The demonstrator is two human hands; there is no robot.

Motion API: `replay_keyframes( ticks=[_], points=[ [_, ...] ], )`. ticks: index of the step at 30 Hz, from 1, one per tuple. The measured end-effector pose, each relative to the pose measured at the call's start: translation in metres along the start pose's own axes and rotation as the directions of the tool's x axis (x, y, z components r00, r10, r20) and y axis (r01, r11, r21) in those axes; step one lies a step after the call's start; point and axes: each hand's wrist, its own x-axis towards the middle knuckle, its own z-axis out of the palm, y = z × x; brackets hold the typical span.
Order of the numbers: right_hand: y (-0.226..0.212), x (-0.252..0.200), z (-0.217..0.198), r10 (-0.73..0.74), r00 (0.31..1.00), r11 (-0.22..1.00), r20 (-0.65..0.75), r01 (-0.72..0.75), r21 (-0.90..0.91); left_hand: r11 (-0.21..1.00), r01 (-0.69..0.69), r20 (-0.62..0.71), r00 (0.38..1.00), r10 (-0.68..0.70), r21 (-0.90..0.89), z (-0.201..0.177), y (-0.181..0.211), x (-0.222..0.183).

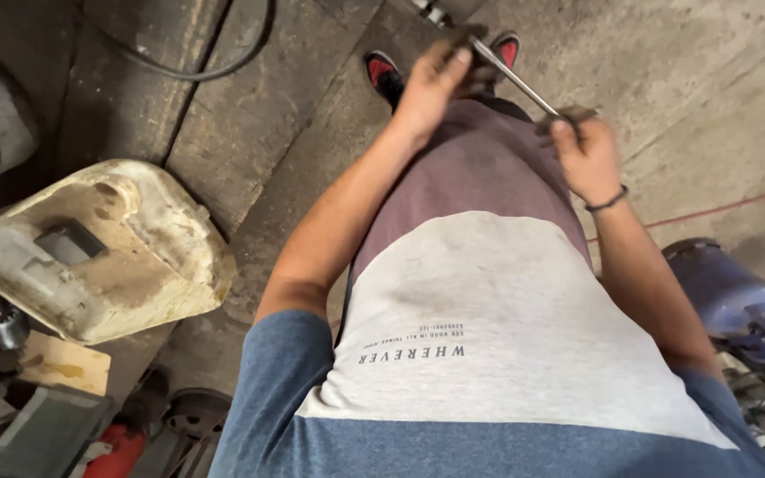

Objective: Disassembling and reassembling an electric motor using a T-handle wrench and a hammer on a workbench.

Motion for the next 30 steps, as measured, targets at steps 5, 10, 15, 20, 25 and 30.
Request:
replay_keyframes(
  ticks=[5,10,15,20,25,30],
  points=[
    [-0.015,0.034,0.024,-0.061,0.998,0.991,0.028,0.057,0.122,0.995,-0.096,-0.183,0.979,0.09,-0.024,-0.016,0.003,0.03],
    [-0.022,0.048,0.025,-0.119,0.993,0.992,-0.016,0.12,0.03,0.973,-0.18,-0.157,0.975,0.157,-0.142,-0.007,0.018,0.034],
    [-0.015,0.052,0.018,-0.052,0.996,0.993,-0.066,0.059,0.104,0.932,-0.159,-0.055,0.987,0.149,-0.324,-0.016,-0.016,0.077],
    [0.009,0.062,0.021,-0.124,0.984,0.992,-0.126,0.123,-0.019,0.896,-0.148,-0.118,0.987,0.108,-0.418,-0.038,-0.033,0.099],
    [0.063,0.072,0.034,-0.104,0.985,0.971,-0.135,0.071,-0.228,0.884,-0.297,-0.221,0.948,0.228,-0.361,-0.049,-0.042,0.112],
    [0.077,0.088,0.045,0.029,0.995,0.998,-0.099,-0.035,-0.06,0.933,-0.197,-0.128,0.978,0.166,-0.3,-0.08,-0.037,0.114]
  ],
)
